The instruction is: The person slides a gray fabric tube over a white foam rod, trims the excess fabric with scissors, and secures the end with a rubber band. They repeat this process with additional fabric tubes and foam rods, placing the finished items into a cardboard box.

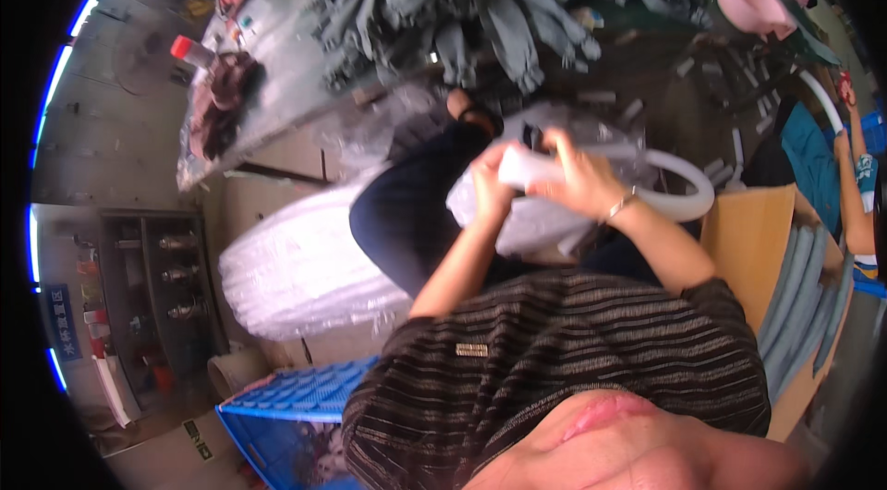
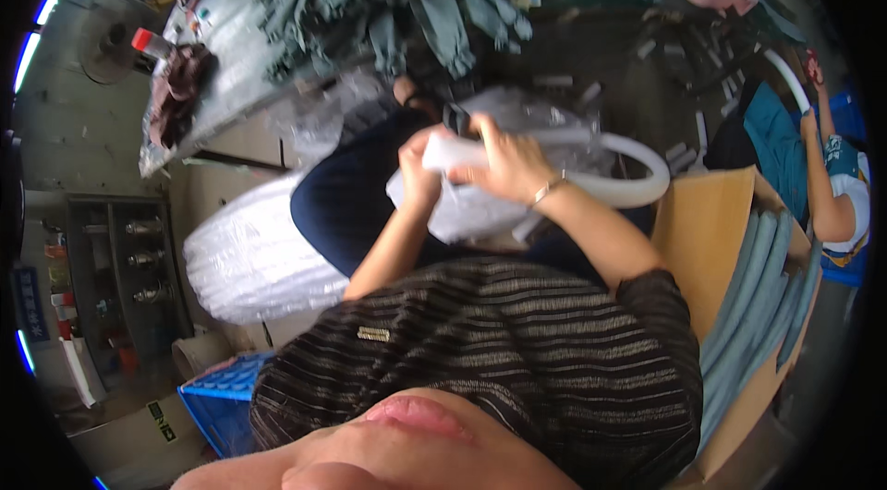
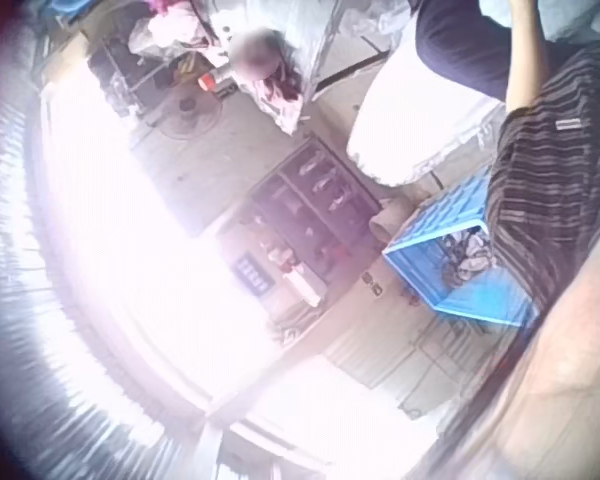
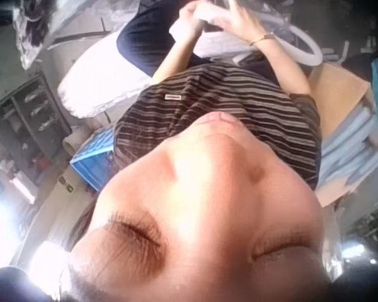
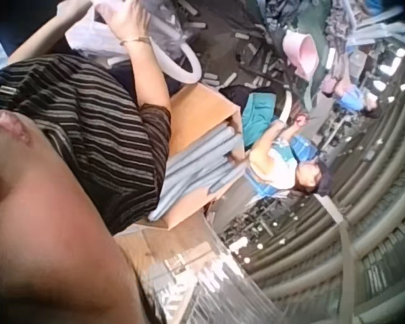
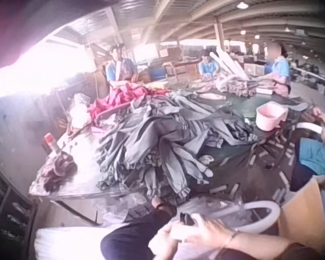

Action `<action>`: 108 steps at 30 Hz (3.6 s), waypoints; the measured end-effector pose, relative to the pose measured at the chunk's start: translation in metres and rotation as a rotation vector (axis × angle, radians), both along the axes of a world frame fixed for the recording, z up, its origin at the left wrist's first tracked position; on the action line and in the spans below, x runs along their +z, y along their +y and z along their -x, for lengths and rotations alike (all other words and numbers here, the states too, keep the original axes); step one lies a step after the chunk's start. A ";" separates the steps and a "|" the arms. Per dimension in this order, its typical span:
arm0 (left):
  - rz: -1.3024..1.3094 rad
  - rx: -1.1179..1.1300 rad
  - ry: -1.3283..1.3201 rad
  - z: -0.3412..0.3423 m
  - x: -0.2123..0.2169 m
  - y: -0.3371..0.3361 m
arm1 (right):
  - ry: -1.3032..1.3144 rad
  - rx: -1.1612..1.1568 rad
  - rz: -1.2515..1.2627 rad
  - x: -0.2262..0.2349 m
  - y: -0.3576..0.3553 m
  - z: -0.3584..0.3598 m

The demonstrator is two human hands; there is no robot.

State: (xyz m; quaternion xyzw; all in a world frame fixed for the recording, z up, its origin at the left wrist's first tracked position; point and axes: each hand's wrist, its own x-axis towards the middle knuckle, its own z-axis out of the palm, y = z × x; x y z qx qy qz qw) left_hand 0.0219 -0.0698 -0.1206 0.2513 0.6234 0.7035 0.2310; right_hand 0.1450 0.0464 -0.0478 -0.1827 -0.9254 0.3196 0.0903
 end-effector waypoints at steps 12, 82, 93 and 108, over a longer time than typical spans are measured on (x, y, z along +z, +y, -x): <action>-0.199 0.120 -0.080 0.006 -0.001 -0.013 | 0.023 0.039 0.319 0.004 0.008 0.018; 0.036 0.176 0.695 0.014 0.020 -0.001 | 0.247 0.082 0.658 -0.013 0.031 0.044; -0.005 0.260 0.848 -0.001 0.037 0.010 | 0.243 -0.179 -0.232 0.010 -0.003 0.048; 0.128 -0.226 1.019 0.041 0.057 -0.010 | 0.051 -0.001 -0.136 0.001 -0.006 0.037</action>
